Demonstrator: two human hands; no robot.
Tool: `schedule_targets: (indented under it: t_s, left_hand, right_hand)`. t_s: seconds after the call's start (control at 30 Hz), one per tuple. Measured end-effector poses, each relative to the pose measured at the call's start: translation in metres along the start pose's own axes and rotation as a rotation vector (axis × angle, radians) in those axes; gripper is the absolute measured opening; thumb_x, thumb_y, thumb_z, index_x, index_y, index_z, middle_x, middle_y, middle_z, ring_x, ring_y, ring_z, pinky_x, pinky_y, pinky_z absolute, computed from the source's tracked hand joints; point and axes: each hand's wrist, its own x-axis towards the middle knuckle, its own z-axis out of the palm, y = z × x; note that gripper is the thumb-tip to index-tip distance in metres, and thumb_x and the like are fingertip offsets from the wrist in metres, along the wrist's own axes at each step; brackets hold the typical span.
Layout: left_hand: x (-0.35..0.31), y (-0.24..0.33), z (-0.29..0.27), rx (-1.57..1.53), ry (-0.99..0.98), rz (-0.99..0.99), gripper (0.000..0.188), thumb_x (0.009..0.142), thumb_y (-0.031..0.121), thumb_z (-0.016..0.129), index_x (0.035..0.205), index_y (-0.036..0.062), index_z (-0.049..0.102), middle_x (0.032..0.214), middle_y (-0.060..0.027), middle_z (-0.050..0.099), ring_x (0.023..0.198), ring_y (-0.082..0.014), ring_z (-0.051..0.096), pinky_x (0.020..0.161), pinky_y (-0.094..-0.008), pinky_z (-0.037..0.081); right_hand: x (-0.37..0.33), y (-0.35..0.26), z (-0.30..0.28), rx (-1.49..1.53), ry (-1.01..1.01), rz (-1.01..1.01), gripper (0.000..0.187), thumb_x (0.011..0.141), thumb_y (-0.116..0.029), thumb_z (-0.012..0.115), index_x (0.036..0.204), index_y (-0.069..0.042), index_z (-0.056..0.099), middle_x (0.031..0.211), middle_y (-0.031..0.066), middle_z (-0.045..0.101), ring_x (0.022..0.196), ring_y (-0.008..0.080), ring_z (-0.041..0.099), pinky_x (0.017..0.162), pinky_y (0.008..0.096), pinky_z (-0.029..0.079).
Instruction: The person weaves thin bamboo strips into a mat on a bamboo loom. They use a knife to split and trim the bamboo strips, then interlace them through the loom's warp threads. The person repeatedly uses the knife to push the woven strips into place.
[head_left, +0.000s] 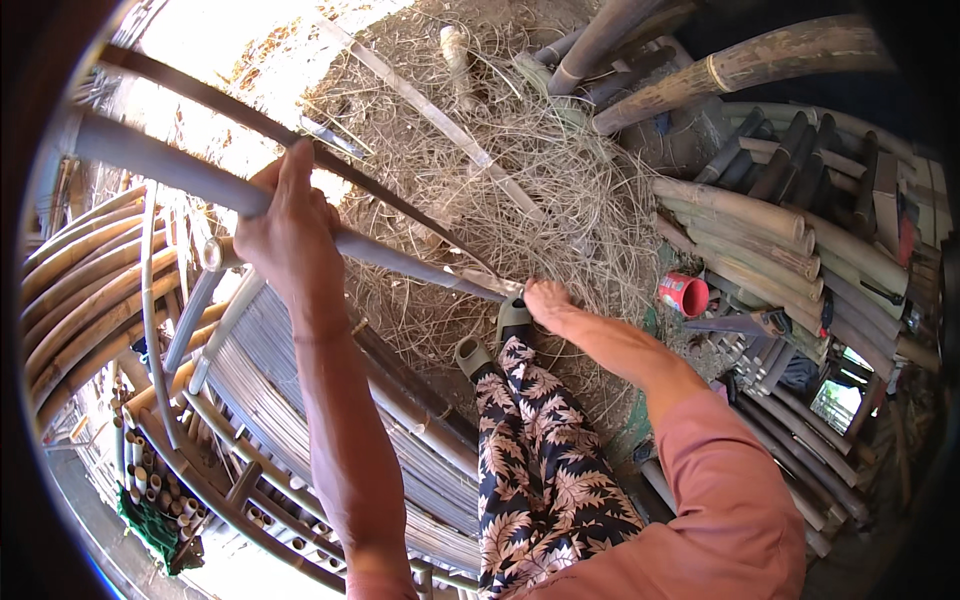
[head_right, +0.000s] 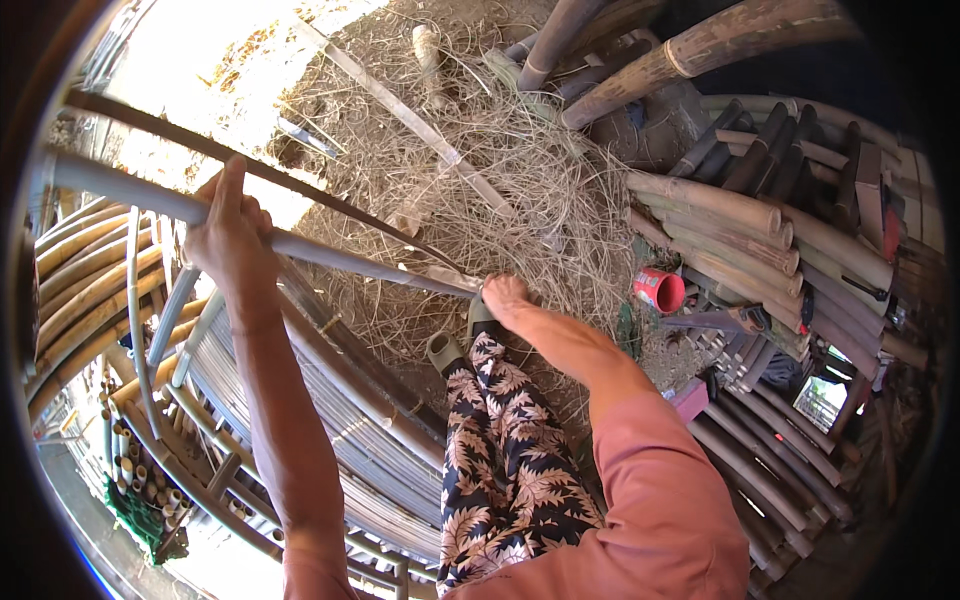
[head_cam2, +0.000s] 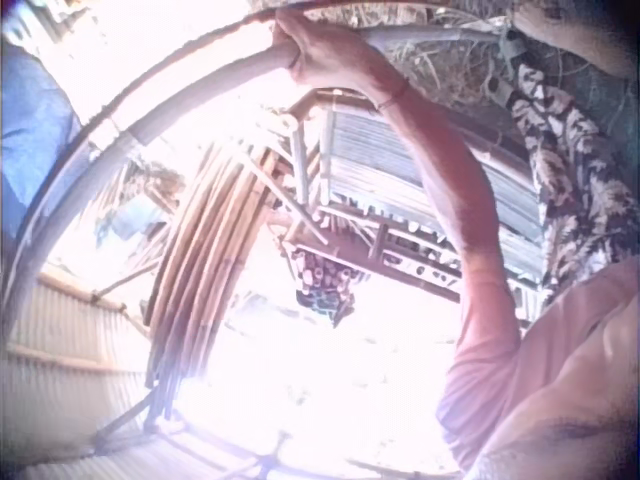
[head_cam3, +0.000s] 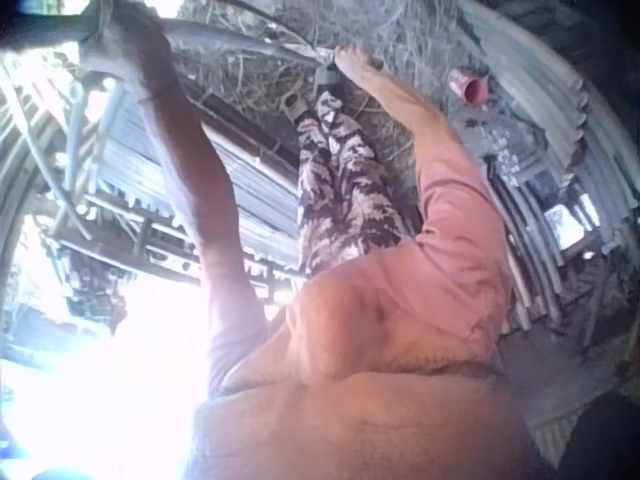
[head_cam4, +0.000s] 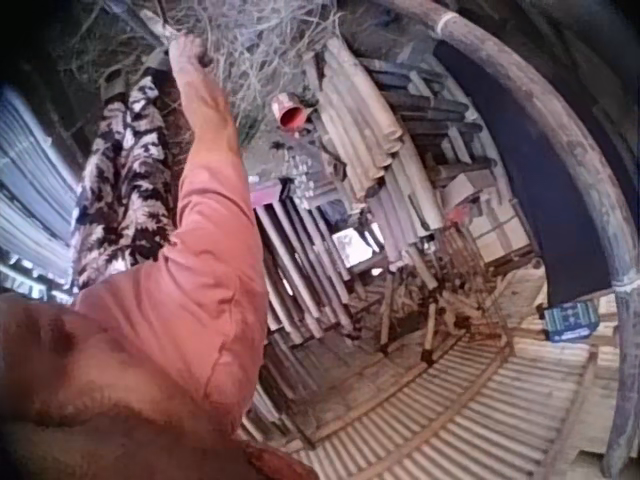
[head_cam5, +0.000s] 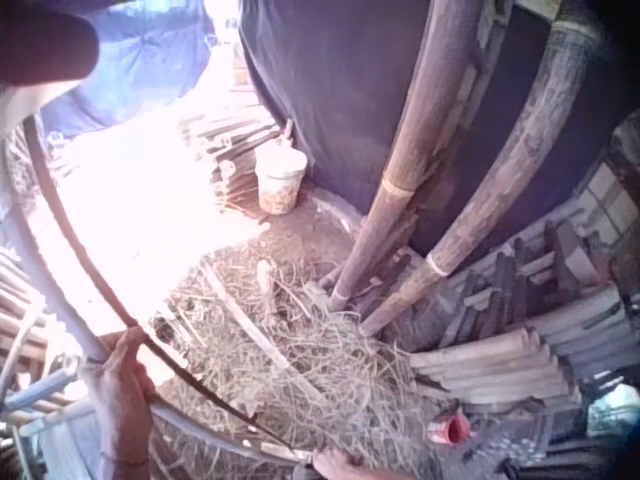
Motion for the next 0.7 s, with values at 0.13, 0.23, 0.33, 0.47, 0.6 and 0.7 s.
schedule_targets:
  t_s: [0.13,0.23,0.33,0.47,0.6,0.7]
  left_hand:
    - [-0.050,0.053,-0.084,0.088,0.156,0.108,0.015,0.091,0.013,0.062,0.100,0.0011,0.061,0.057,0.0063,0.037,0.046,-0.0002,0.033,0.038,-0.0161,0.026]
    - [-0.092,0.137,-0.200,-0.127,0.315,0.145,0.019,0.098,0.013,0.048,0.109,0.0017,0.059,0.066,0.0060,0.026,0.052,-0.0021,0.025,0.043,-0.0168,0.026]
    - [-0.136,0.242,-0.287,-0.374,0.348,0.201,0.024,0.101,0.016,0.047,0.078,0.0098,0.044,0.062,0.0049,0.027,0.050,-0.0034,0.024,0.044,-0.0175,0.027]
    - [-0.217,0.358,-0.470,-0.637,0.052,0.215,0.022,0.101,0.026,0.044,0.084,0.0119,0.045,0.065,0.0037,0.030,0.055,-0.0066,0.029,0.052,-0.0211,0.032]
    - [-0.362,0.406,-0.549,-1.707,-0.204,0.121,0.031,0.095,0.039,0.048,0.107,0.0116,0.057,0.092,-0.0081,0.057,0.088,-0.0229,0.054,0.082,-0.0379,0.043]
    - [-0.456,0.367,-0.577,-1.303,0.472,0.441,0.019,0.094,0.032,0.054,0.094,0.0130,0.053,0.082,-0.0045,0.053,0.075,-0.0180,0.048,0.069,-0.0334,0.039]
  right_hand:
    - [-0.047,-0.043,-0.015,0.884,-0.070,0.004,0.034,0.087,-0.023,0.058,0.089,0.011,0.058,0.067,0.0137,0.061,0.054,0.0252,0.061,0.047,0.0408,0.050]
    - [-0.132,-0.083,-0.082,0.818,0.142,-0.217,0.036,0.091,-0.030,0.059,0.094,0.003,0.045,0.063,0.0131,0.060,0.047,0.0219,0.058,0.036,0.0355,0.046]
    - [-0.196,-0.105,-0.136,0.770,0.612,-0.612,0.031,0.088,-0.029,0.064,0.091,-0.004,0.046,0.062,0.0097,0.056,0.045,0.0205,0.056,0.034,0.0340,0.044]
    - [-0.229,-0.070,-0.196,0.548,0.564,-0.816,0.027,0.086,-0.028,0.065,0.094,-0.004,0.054,0.072,0.0078,0.058,0.054,0.0178,0.052,0.045,0.0320,0.047]
    - [-0.176,0.095,-0.144,0.901,0.033,0.455,0.029,0.085,-0.023,0.063,0.107,-0.004,0.064,0.098,0.0102,0.066,0.091,0.0266,0.060,0.073,0.0426,0.050]
    - [-0.184,0.226,-0.102,0.614,0.309,0.481,0.031,0.085,-0.022,0.066,0.109,-0.003,0.068,0.110,0.0128,0.068,0.102,0.0272,0.064,0.081,0.0443,0.052]
